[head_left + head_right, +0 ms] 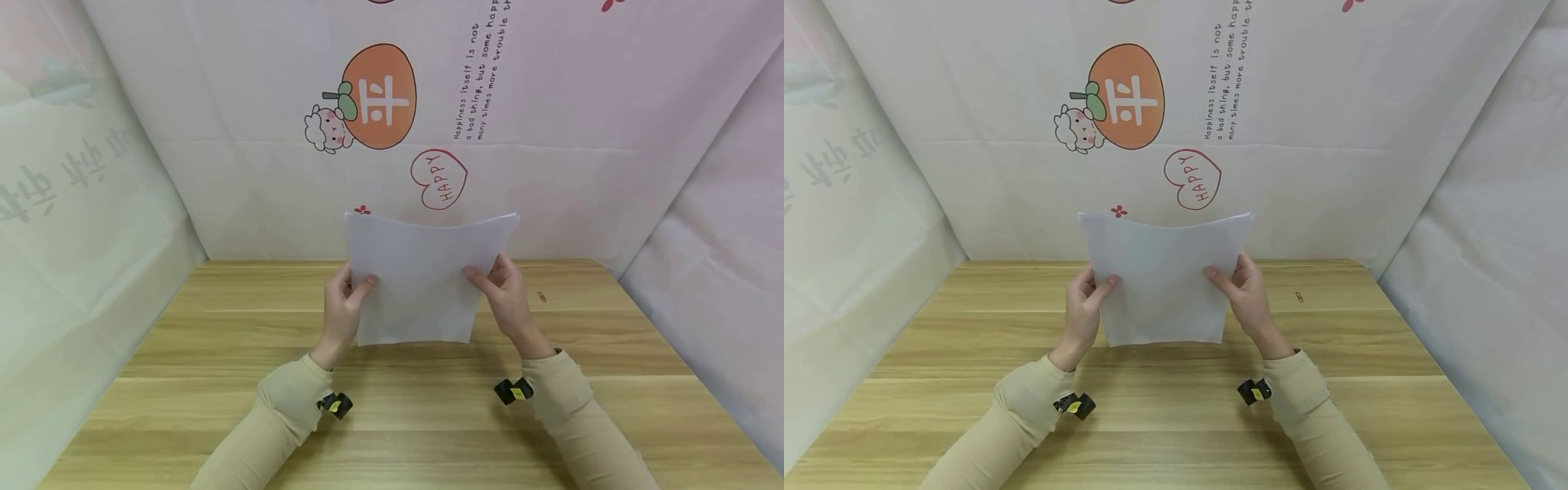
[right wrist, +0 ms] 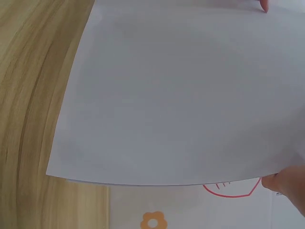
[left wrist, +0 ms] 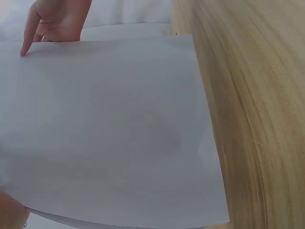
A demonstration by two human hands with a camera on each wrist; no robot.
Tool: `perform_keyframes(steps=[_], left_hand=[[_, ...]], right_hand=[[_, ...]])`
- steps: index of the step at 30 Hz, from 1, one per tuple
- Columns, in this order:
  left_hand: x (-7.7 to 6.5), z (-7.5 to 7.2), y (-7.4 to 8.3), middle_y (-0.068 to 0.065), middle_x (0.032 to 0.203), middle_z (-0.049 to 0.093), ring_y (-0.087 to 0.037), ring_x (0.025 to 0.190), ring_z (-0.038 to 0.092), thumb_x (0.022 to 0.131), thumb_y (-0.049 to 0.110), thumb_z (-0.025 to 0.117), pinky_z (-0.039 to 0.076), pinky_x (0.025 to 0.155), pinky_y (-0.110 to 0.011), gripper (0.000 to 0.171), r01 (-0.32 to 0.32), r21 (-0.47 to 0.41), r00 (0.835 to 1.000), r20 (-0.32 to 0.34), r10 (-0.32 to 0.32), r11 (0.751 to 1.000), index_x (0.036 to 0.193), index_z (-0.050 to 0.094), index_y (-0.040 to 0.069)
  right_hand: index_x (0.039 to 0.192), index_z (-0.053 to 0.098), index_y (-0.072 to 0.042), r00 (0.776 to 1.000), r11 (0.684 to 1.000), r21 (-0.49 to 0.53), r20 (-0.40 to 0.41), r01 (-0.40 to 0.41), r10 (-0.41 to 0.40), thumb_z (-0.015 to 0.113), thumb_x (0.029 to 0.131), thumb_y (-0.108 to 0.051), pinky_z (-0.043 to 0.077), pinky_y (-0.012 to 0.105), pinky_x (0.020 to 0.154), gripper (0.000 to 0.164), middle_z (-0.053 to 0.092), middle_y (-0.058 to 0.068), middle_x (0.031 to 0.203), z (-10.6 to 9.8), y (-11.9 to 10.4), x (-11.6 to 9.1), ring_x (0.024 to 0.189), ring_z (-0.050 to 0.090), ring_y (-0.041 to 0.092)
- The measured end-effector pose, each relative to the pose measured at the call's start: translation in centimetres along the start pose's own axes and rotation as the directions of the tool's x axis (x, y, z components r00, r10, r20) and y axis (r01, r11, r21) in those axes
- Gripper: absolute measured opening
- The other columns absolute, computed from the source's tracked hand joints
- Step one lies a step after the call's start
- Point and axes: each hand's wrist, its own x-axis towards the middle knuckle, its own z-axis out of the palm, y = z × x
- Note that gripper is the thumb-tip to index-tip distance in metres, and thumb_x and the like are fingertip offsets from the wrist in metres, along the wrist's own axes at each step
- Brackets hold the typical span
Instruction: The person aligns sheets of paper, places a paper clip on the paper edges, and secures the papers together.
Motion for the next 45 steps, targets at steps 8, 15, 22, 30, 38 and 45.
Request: perform_keyframes(steps=[8, 15, 22, 30, 38, 45], left_hand=[[-0.3, 0.0, -0.1, -0.024, 0.107, 0.066, -0.014, 0.093, 0.064, 0.09, 0.002, 0.059, 0.051, 0.081, -0.026, 0.024, -0.006, -0.011, 1.0, 0.002, 0.006, 1.0, 0.112, 0.061, -0.006], [-0.3, -0.1, -0.3, -0.021, 0.11, 0.065, -0.016, 0.096, 0.064, 0.089, 0.001, 0.058, 0.051, 0.083, -0.026, 0.025, -0.007, -0.005, 1.0, -0.003, 0.007, 1.0, 0.114, 0.061, -0.006], [-0.3, -0.1, -0.3, -0.02, 0.111, 0.065, -0.02, 0.099, 0.064, 0.09, 0.0, 0.057, 0.051, 0.084, -0.026, 0.026, 0.014, 0.004, 1.0, -0.009, -0.014, 1.0, 0.115, 0.06, -0.005], [-0.2, -0.1, -0.2, -0.02, 0.111, 0.066, -0.025, 0.099, 0.064, 0.091, 0.004, 0.058, 0.051, 0.083, -0.025, 0.026, 0.057, 0.001, 0.998, -0.009, -0.057, 0.998, 0.115, 0.061, -0.004], [-0.2, -0.2, -0.4, -0.017, 0.115, 0.065, -0.024, 0.102, 0.063, 0.092, 0.005, 0.057, 0.05, 0.086, -0.028, 0.027, 0.106, 0.017, 0.994, -0.004, -0.106, 0.994, 0.118, 0.06, -0.001], [-0.2, -0.1, 1.3, -0.023, 0.116, 0.063, -0.027, 0.104, 0.062, 0.092, 0.001, 0.055, 0.049, 0.086, -0.025, 0.028, 0.141, 0.039, 0.99, -0.001, -0.141, 0.989, 0.118, 0.058, -0.008]], right_hand=[[0.127, 0.05, -0.01, 1.0, 1.0, -0.009, 0.001, -0.005, 0.005, 0.056, 0.09, 0.004, 0.051, 0.026, 0.086, 0.04, 0.062, -0.003, 0.118, -0.1, 0.1, -0.2, 0.106, 0.062, 0.013], [0.127, 0.05, -0.01, 1.0, 1.0, -0.012, -0.001, -0.01, 0.01, 0.056, 0.09, 0.005, 0.05, 0.025, 0.088, 0.041, 0.062, -0.005, 0.117, 0.0, 0.2, -0.4, 0.106, 0.062, 0.012], [0.129, 0.048, -0.009, 1.0, 1.0, -0.022, 0.007, -0.015, 0.015, 0.056, 0.091, 0.002, 0.05, 0.025, 0.088, 0.041, 0.061, -0.004, 0.119, 0.0, 0.2, -0.2, 0.108, 0.061, 0.013], [0.131, 0.046, -0.009, 0.999, 0.998, -0.051, 0.003, -0.044, 0.044, 0.057, 0.092, -0.002, 0.05, 0.024, 0.088, 0.041, 0.061, -0.005, 0.12, 0.0, 0.3, -0.2, 0.108, 0.06, 0.011], [0.131, 0.045, -0.01, 0.998, 0.996, -0.057, 0.01, -0.069, 0.07, 0.057, 0.093, -0.005, 0.05, 0.024, 0.088, 0.04, 0.059, -0.004, 0.121, -0.1, 0.2, -0.3, 0.109, 0.06, 0.011], [0.134, 0.043, -0.009, 0.997, 0.996, -0.06, 0.011, -0.071, 0.072, 0.057, 0.093, -0.005, 0.05, 0.024, 0.088, 0.043, 0.058, -0.004, 0.122, -0.1, 0.3, -0.3, 0.109, 0.06, 0.012]])
